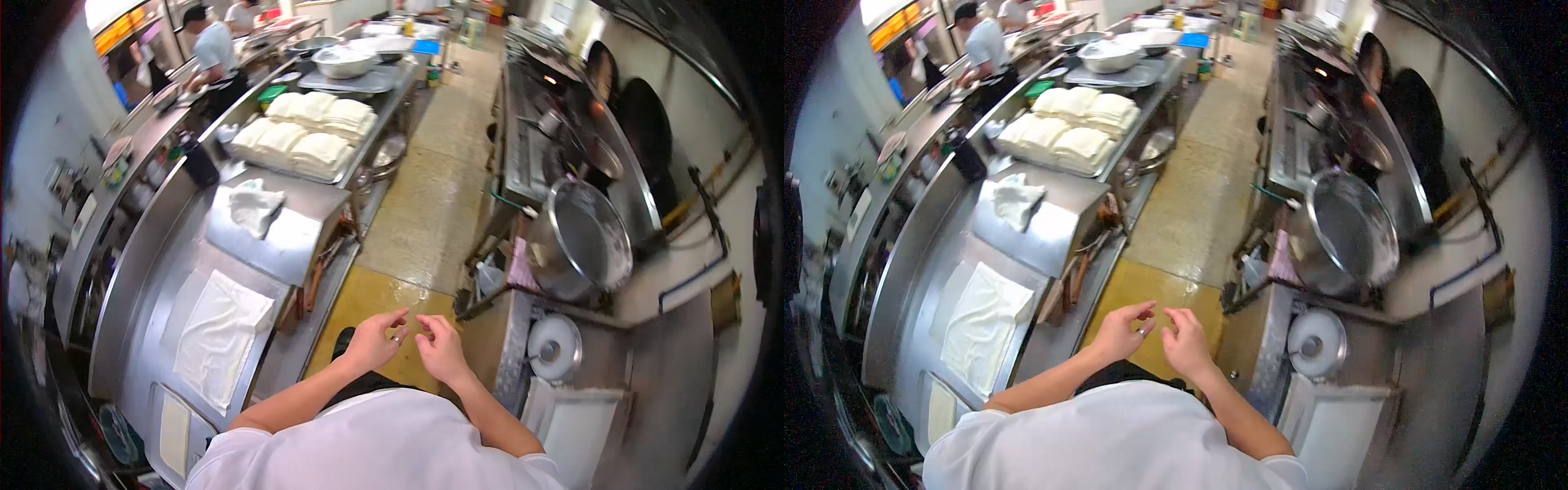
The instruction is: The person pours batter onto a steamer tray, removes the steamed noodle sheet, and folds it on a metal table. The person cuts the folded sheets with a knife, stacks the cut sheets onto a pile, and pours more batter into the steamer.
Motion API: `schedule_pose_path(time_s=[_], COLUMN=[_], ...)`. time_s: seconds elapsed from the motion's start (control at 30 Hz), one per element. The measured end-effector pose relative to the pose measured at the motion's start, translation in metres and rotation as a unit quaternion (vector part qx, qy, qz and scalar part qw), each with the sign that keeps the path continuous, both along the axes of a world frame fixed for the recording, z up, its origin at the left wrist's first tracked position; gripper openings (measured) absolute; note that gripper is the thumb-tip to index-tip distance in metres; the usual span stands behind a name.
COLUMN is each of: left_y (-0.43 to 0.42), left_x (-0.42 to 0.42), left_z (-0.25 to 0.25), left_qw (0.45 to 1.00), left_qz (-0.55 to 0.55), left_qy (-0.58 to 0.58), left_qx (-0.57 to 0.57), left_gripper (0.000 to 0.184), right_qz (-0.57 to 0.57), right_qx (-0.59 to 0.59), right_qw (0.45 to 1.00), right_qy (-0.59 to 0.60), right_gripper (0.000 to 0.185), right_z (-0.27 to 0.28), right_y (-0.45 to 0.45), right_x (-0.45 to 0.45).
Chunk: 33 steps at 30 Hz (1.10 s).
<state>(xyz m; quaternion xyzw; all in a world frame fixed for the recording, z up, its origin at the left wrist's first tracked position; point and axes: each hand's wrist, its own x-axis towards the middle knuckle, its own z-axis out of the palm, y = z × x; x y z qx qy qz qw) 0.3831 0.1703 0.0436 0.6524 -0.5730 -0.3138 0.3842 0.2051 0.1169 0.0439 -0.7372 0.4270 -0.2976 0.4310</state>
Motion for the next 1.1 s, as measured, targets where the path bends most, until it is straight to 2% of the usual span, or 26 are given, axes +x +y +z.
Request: schedule_pose_path(time_s=[0.13,0.37,0.53,0.63,0.7,0.83,0.97,1.1], left_y=[0.008,0.012,0.007,0.003,-0.001,-0.009,-0.014,-0.013], left_x=[0.081,0.226,0.304,0.339,0.357,0.378,0.378,0.365], left_z=[-0.001,-0.023,-0.024,-0.035,-0.042,-0.045,-0.044,-0.035], left_qw=[0.995,0.97,0.957,0.956,0.949,0.948,0.943,0.946], left_qz=[0.084,0.173,0.207,0.213,0.218,0.219,0.219,0.17], left_qy=[0.055,0.144,0.185,0.192,0.216,0.223,0.241,0.268], left_qx=[0.023,0.088,0.081,0.069,0.066,0.061,0.061,0.063], left_gripper=[0.049,0.059,0.056,0.056,0.056,0.055,0.053,0.051], right_qz=[0.084,0.193,0.217,0.208,0.216,0.226,0.217,0.212], right_qx=[0.015,-0.098,-0.189,-0.242,-0.218,-0.227,-0.226,-0.238], right_qw=[0.996,0.975,0.955,0.937,0.931,0.906,0.93,0.934], right_qy=[0.018,0.058,0.072,0.144,0.199,0.277,0.192,0.163], right_gripper=[0.037,0.039,0.042,0.045,0.044,0.042,0.034,0.033], right_z=[0.008,0.005,0.005,-0.008,-0.006,-0.028,-0.053,-0.037], right_y=[-0.026,-0.084,-0.138,-0.167,-0.174,-0.182,-0.188,-0.172], right_x=[0.089,0.276,0.422,0.498,0.533,0.571,0.571,0.526])
